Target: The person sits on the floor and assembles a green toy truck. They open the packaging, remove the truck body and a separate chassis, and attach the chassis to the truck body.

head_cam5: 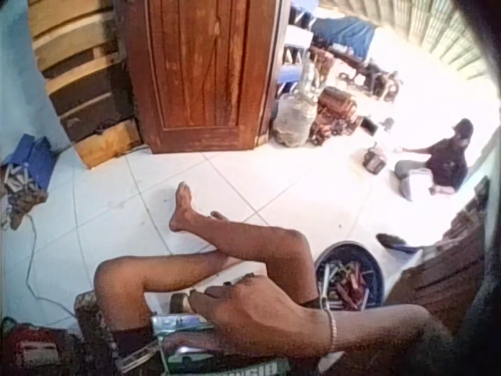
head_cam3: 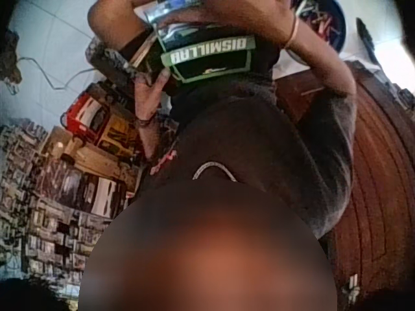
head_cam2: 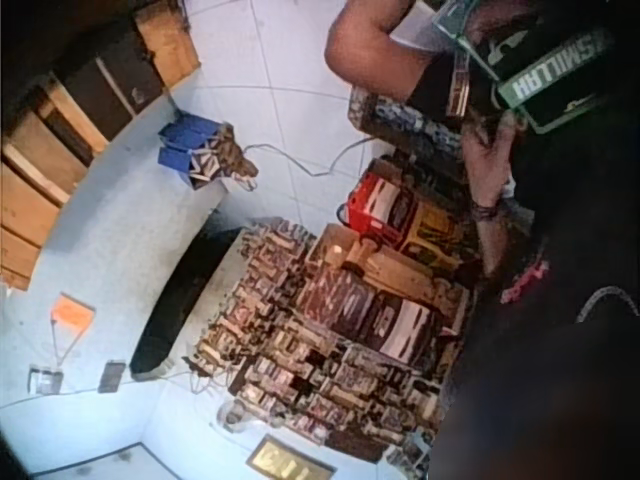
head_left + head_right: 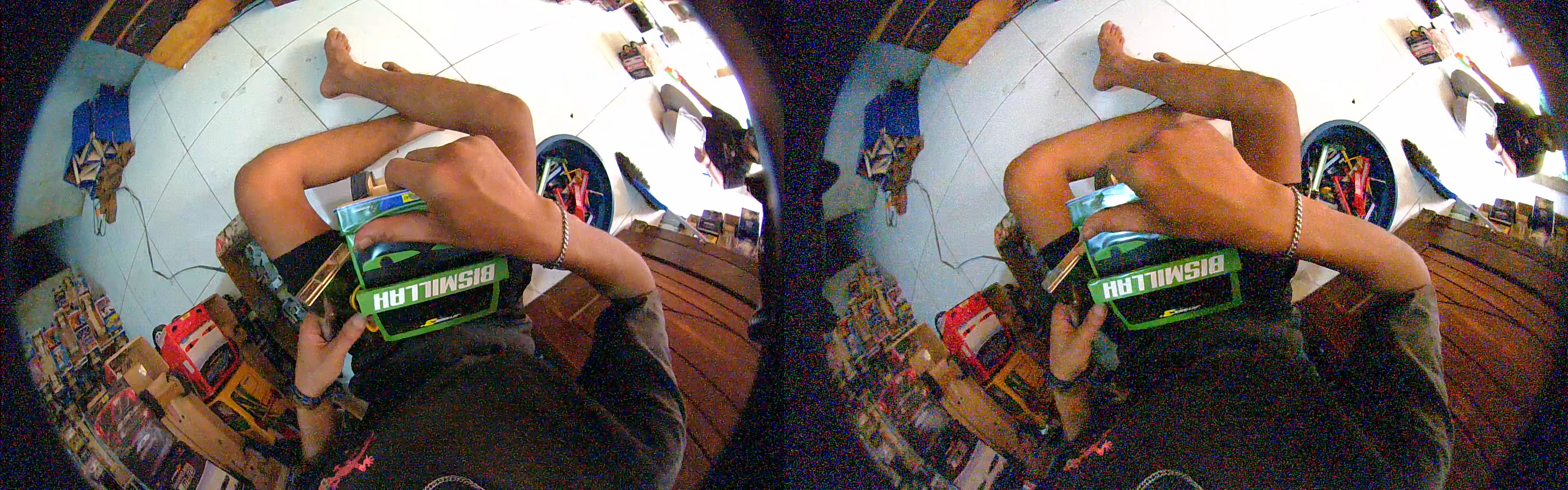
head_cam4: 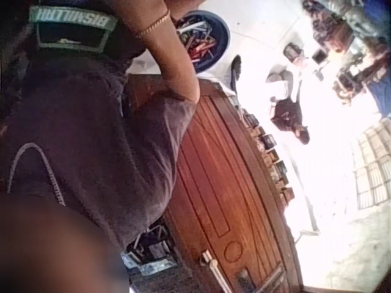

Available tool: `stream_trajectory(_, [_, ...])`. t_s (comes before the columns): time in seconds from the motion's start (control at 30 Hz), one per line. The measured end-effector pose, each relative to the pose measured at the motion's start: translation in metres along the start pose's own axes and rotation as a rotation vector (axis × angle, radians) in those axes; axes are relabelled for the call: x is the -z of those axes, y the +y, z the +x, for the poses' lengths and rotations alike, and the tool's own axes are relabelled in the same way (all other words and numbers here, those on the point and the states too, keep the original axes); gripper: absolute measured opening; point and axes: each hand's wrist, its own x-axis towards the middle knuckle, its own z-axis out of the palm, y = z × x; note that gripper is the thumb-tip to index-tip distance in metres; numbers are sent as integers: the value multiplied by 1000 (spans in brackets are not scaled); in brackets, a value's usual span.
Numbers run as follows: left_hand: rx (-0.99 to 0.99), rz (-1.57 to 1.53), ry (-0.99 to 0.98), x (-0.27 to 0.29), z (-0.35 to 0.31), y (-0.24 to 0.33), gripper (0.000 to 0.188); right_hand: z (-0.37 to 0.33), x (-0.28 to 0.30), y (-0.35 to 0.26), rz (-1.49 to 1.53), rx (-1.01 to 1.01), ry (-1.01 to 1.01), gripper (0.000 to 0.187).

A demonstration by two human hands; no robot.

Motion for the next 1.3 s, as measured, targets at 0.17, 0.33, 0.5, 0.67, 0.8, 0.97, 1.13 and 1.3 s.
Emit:
stream_trajectory(0.17, [-21, -79, 30, -4, -1, -1, 33, -6, 2, -3, -113, -60, -74, 50])
stream_trajectory(0.33, [9, 16, 20, -4, -3, 1, 30, -12, 3, 3, -142, -96, -120, 47])
stream_trajectory(0.5, [47, -28, 43, 4, -11, -7, 28, -16, 6, 2, -116, -70, -143, 45])
stream_trajectory(0.67, [137, -56, 157, 9, -17, -20, 26, -13, 6, -1, -86, 6, -86, 45])
stream_trajectory(0.8, [73, -24, 136, 10, -20, -24, 28, -9, 3, 0, -3, 71, -39, 49])
stream_trajectory(0.97, [91, 13, 139, 6, -20, -26, 30, -3, -2, -3, 31, 78, -142, 58])
stream_trajectory(1.13, [133, -5, 110, 5, -21, -31, 37, 3, -4, -4, 34, 122, -159, 61])
stream_trajectory(1.3, [153, 3, 120, 5, -23, -33, 39, 6, -7, -4, 46, 129, -167, 63])
